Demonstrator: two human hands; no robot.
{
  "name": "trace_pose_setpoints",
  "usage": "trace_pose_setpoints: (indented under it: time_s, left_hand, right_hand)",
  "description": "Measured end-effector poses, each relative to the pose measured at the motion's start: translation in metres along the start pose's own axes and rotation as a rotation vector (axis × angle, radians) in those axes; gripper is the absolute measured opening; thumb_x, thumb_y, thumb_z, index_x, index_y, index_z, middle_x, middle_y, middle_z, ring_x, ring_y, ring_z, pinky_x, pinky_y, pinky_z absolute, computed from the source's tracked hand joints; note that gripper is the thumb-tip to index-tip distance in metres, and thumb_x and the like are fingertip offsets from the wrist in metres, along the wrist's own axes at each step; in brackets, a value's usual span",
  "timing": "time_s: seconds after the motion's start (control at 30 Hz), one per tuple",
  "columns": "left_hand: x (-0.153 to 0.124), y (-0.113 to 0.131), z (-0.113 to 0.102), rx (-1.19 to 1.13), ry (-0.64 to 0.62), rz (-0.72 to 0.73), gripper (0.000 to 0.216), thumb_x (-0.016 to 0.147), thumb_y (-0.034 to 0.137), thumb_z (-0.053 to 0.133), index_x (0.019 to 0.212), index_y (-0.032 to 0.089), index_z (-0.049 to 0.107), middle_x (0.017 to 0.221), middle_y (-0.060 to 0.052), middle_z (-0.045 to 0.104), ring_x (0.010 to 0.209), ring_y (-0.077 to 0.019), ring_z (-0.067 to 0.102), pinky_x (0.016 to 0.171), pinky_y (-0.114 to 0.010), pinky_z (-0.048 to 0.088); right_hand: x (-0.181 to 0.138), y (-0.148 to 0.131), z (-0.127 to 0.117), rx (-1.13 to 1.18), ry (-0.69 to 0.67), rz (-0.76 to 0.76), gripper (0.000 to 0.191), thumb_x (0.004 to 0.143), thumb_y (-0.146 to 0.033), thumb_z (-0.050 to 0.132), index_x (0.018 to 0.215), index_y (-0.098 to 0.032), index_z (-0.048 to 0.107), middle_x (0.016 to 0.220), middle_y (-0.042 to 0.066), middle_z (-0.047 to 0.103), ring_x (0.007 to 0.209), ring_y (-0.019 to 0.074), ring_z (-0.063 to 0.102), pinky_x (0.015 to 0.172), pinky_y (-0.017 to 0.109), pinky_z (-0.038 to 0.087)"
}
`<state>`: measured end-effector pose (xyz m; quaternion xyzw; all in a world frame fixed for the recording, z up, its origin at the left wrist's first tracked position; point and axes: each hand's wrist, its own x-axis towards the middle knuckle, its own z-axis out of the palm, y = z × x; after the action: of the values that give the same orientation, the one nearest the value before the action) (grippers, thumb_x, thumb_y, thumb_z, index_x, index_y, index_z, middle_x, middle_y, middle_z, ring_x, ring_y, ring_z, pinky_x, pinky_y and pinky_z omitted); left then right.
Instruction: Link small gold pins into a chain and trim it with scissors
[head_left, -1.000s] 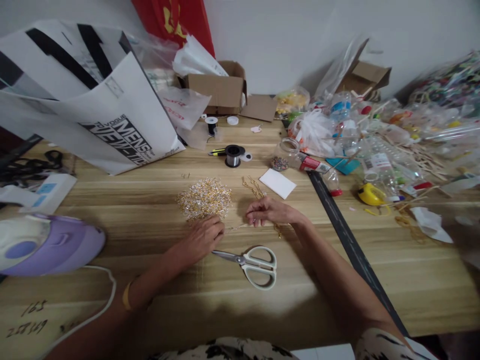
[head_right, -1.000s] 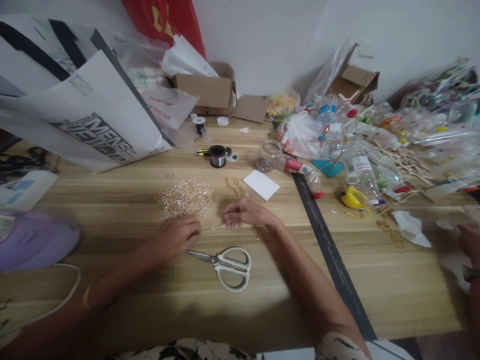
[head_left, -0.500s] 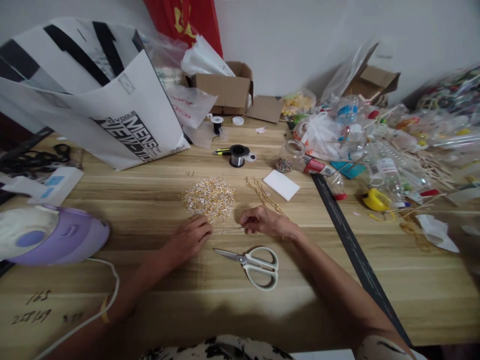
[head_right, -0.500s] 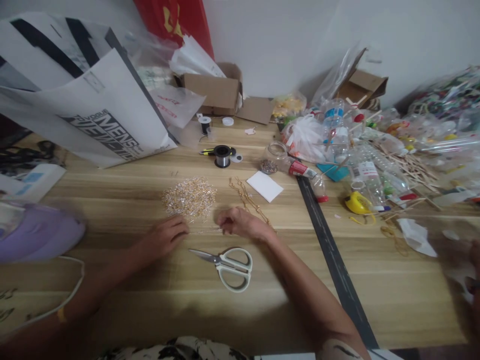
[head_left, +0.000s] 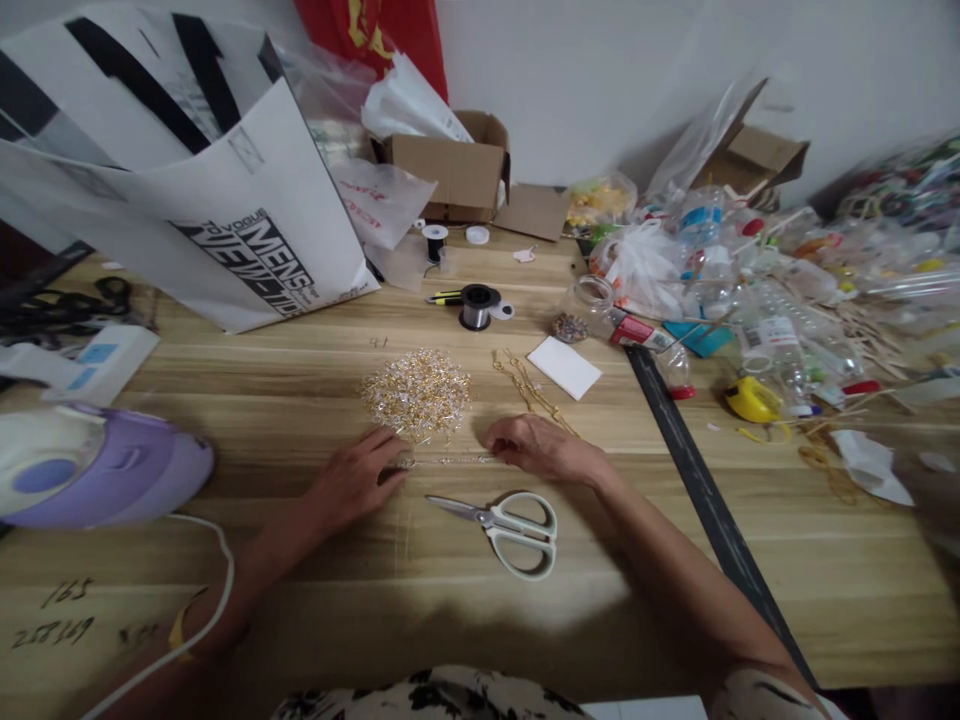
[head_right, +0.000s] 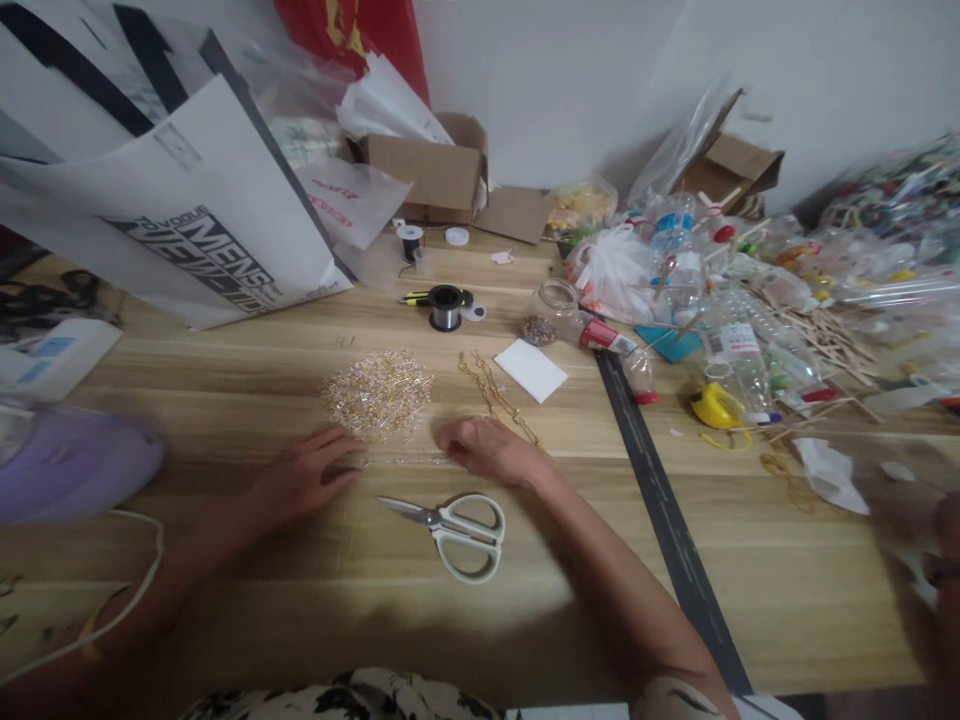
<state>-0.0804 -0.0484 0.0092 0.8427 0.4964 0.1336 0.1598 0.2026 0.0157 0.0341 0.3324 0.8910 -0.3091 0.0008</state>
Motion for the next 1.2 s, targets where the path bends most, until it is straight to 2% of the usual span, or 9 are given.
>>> trace_pose_setpoints:
  time_s: [0.37, 0.6, 0.77, 0.97, 1.2]
  left_hand:
    - [-0.010, -0.003, -0.002, 0.045, 0.019, -0.019, 0.011, 0.081, 0.029, 0.056, 0.084, 0.019, 0.059, 0.093, -0.004, 0.060, 0.092, -0.0211, 0.054, 0.081, -0.034, 0.046]
    - [-0.011, 0.003, -0.003, 0.007, -0.001, -0.016, 0.014, 0.084, 0.023, 0.051, 0.073, 0.019, 0.059, 0.083, -0.003, 0.059, 0.085, -0.0186, 0.054, 0.076, -0.030, 0.043]
    - [-0.011, 0.003, -0.003, 0.062, 0.000, -0.001, 0.019, 0.086, 0.020, 0.045, 0.072, 0.018, 0.058, 0.080, -0.003, 0.060, 0.081, -0.0172, 0.053, 0.074, -0.029, 0.043]
    - [-0.015, -0.008, 0.000, 0.141, -0.024, 0.015, 0.022, 0.090, 0.023, 0.042, 0.077, 0.018, 0.059, 0.087, -0.005, 0.061, 0.087, -0.0195, 0.054, 0.079, -0.032, 0.043]
    - [-0.020, -0.018, -0.008, 0.172, -0.013, 0.003, 0.026, 0.091, 0.024, 0.040, 0.078, 0.018, 0.061, 0.085, -0.005, 0.062, 0.084, -0.0199, 0.055, 0.079, -0.033, 0.044]
  right_hand:
    - [-0.004, -0.004, -0.005, -0.167, -0.072, 0.136, 0.011, 0.084, -0.009, 0.054, 0.084, -0.016, 0.062, 0.085, 0.005, 0.067, 0.077, 0.0146, 0.059, 0.062, 0.023, 0.029]
    - [-0.001, -0.009, -0.002, -0.279, -0.113, 0.164, 0.012, 0.085, -0.014, 0.053, 0.086, -0.017, 0.065, 0.089, 0.008, 0.070, 0.081, 0.0180, 0.062, 0.061, 0.024, 0.031]
    - [-0.002, -0.014, 0.000, -0.345, -0.128, 0.156, 0.016, 0.089, -0.017, 0.050, 0.089, -0.015, 0.066, 0.091, 0.011, 0.070, 0.084, 0.0209, 0.065, 0.063, 0.025, 0.035]
    - [-0.001, -0.021, 0.002, -0.354, -0.145, 0.166, 0.019, 0.091, -0.019, 0.049, 0.088, -0.013, 0.066, 0.089, 0.013, 0.070, 0.085, 0.0214, 0.065, 0.069, 0.027, 0.039]
    - [0.002, -0.024, 0.010, -0.367, -0.140, 0.128, 0.022, 0.093, -0.020, 0.045, 0.087, -0.012, 0.065, 0.086, 0.015, 0.070, 0.077, 0.0219, 0.066, 0.064, 0.028, 0.039]
